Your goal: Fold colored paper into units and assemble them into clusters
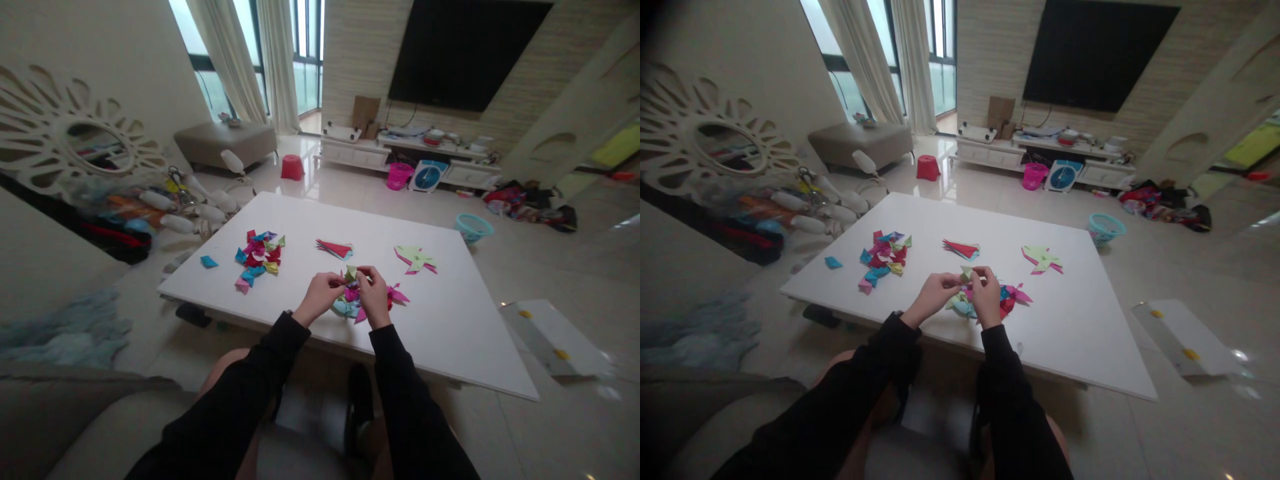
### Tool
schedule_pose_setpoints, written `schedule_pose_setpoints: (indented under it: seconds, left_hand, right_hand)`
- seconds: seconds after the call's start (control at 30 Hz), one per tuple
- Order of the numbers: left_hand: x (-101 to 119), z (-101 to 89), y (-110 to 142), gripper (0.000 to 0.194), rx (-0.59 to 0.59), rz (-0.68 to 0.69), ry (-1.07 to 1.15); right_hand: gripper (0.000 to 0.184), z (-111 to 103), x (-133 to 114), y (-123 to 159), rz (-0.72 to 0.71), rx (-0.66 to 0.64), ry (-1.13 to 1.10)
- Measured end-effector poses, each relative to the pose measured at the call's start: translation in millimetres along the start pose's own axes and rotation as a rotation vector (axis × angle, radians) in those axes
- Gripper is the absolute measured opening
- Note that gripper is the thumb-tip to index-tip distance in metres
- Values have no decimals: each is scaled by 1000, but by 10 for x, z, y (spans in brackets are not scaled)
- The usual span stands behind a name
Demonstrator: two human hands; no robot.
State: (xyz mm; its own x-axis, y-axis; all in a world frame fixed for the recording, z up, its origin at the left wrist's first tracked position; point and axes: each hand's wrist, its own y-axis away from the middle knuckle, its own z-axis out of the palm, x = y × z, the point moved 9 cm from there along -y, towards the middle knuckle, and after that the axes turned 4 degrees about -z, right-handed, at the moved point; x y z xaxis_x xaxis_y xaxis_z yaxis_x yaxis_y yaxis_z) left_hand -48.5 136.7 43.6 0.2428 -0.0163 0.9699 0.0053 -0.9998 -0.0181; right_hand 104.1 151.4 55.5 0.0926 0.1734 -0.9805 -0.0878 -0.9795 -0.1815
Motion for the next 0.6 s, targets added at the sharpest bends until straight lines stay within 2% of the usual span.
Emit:
schedule_pose_setpoints:
  seconds: [0.1,0.2,0.3,0.37,0.43,0.5,0.6]
  left_hand:
    - [-103,146,-12,12,-57,38,-30]
    - [-200,144,-65,7,-96,71,-143]
    - [-161,157,-122,5,-139,193,-220]
    - [-116,194,-144,8,-172,285,-262]
    - [-109,235,-162,12,-204,340,-313]
    - [-130,241,-185,16,-212,355,-355]
    - [-143,168,-228,17,-179,346,-367]
  right_hand:
    - [33,-70,-73,72,-71,-72,139]
    - [37,-148,-78,122,-110,-139,283]
    - [37,-197,-121,125,-188,-176,421]
    - [36,-146,-162,122,-262,-243,497]
    - [27,-46,-157,126,-307,-342,550]
    - [17,48,-109,125,-313,-416,583]
    - [16,130,-35,93,-300,-433,604]
